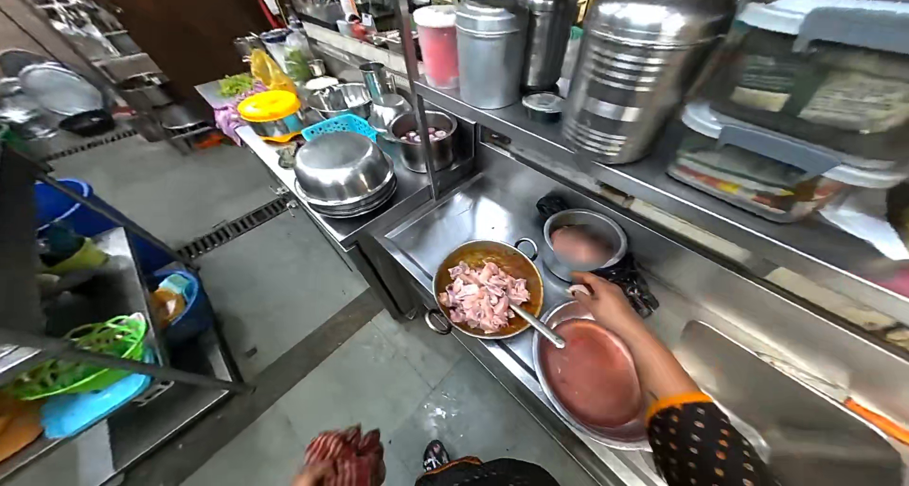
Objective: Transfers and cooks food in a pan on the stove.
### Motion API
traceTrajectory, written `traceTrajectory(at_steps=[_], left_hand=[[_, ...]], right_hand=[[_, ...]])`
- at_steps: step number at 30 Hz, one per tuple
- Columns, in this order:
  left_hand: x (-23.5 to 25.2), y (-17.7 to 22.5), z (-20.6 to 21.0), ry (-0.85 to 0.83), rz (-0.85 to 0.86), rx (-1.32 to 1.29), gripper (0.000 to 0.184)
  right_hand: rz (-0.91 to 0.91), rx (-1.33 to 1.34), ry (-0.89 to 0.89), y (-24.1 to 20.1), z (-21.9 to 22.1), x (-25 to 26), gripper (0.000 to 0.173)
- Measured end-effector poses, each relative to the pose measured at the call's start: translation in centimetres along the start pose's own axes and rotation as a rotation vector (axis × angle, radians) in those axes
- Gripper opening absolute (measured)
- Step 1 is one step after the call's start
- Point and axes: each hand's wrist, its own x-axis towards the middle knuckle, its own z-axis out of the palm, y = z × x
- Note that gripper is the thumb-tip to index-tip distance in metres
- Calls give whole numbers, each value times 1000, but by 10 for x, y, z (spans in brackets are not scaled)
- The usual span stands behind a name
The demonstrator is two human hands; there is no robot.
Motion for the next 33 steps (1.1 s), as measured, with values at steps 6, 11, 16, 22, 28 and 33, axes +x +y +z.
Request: traceTrajectory(at_steps=[6, 11, 16, 22, 28, 33], left_hand=[[144, 61, 20, -122, 28, -159, 34], [195, 114, 72, -242, -61, -250, 35], [225, 116, 118, -283, -91, -341, 61], [234, 108, 135, -287, -48, -329, 28], [243, 113, 147, -118, -120, -261, 27], [238, 120, 163, -119, -218, -149, 18]], right_hand=[[361, -231, -286, -28, 79, 25, 41], [532, -15, -346, -33, 117, 20, 53], [452, 129, -503, -59, 106, 50, 31], [148, -561, -380, -98, 55, 33, 26], [208, -624, -338, -68, 20, 47, 29], [416, -73, -647, -33, 28, 26, 30]])
